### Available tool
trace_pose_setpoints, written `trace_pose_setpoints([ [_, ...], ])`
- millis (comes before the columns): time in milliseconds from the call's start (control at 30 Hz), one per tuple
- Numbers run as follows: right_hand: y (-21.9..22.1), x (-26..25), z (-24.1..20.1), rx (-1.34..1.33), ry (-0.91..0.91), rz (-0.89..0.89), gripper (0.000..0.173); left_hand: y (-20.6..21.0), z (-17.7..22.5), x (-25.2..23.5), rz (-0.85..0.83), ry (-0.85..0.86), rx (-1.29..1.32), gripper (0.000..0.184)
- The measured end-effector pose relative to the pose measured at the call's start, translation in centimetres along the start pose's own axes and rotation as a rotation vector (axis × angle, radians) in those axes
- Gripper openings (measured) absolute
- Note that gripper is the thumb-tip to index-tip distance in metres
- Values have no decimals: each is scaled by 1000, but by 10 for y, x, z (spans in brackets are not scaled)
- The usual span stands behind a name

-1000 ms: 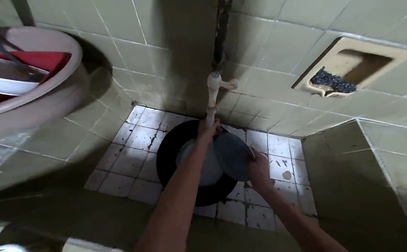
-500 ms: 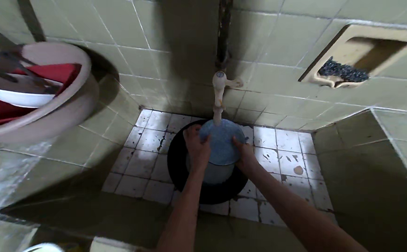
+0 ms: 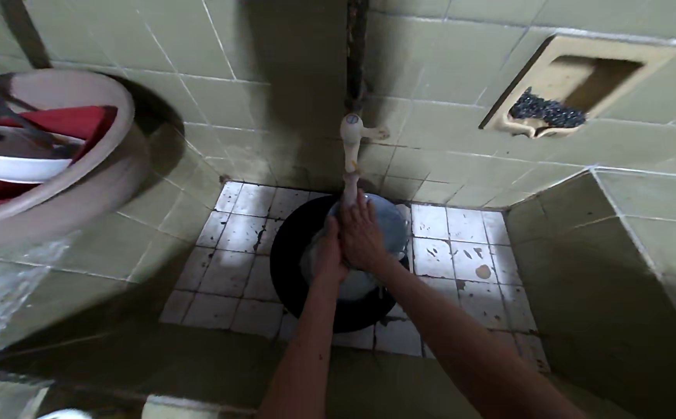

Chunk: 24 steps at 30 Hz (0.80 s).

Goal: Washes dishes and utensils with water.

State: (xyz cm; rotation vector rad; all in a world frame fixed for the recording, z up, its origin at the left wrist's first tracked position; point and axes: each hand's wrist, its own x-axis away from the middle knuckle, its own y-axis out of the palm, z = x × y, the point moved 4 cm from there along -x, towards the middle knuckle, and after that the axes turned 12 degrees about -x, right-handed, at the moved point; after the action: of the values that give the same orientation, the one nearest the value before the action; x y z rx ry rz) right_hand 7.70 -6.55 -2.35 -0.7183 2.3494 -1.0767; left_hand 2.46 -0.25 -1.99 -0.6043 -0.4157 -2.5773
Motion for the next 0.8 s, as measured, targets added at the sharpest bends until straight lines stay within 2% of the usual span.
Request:
trace_pose_setpoints([
  [100, -6, 24, -4, -20, -129, -318, 55, -21, 3, -6, 92, 23, -9, 58],
  [133, -9, 34, 9, -9, -144, -305, 54, -25, 2, -6, 131, 4, -12, 56],
  [167, -13, 40, 26, -32, -110, -198, 54, -26, 2, -5, 150, -12, -7, 55],
  [267, -36, 33, 48, -381, 294, 90, 79, -21, -3, -6, 147, -40, 46, 50],
  [300, -41, 28, 44, -541, 395, 156, 77, -23, -9, -10, 148, -42, 52, 49],
  [333, -42, 23, 40, -692, 467, 189, 64, -28, -18, -14, 149, -42, 61, 48],
  [367, -40, 18, 35, -839, 513, 184, 49, -35, -26, -18, 171, -47, 88, 47],
  [433, -36, 11, 25, -1047, 556, 75, 33, -48, -36, -24, 220, -44, 134, 46],
  [500, -32, 15, 31, -1177, 615, 38, 35, -49, -33, -20, 257, -48, 79, 47],
  [567, -24, 27, 51, -1367, 742, 114, 45, -35, -12, -9, 236, -22, -85, 46],
  [633, -10, 37, 62, -1568, 847, 160, 42, -24, 12, 1, 171, 53, -232, 37],
  [700, 5, 38, 53, -1717, 936, 85, 32, -30, 29, 6, 153, 89, -297, 36],
  [733, 11, 36, 44, -1731, 980, 20, 34, -40, 32, 5, 181, 79, -296, 38],
  [800, 14, 27, 27, -1627, 982, -90, 37, -65, 24, -5, 245, 39, -223, 41],
])
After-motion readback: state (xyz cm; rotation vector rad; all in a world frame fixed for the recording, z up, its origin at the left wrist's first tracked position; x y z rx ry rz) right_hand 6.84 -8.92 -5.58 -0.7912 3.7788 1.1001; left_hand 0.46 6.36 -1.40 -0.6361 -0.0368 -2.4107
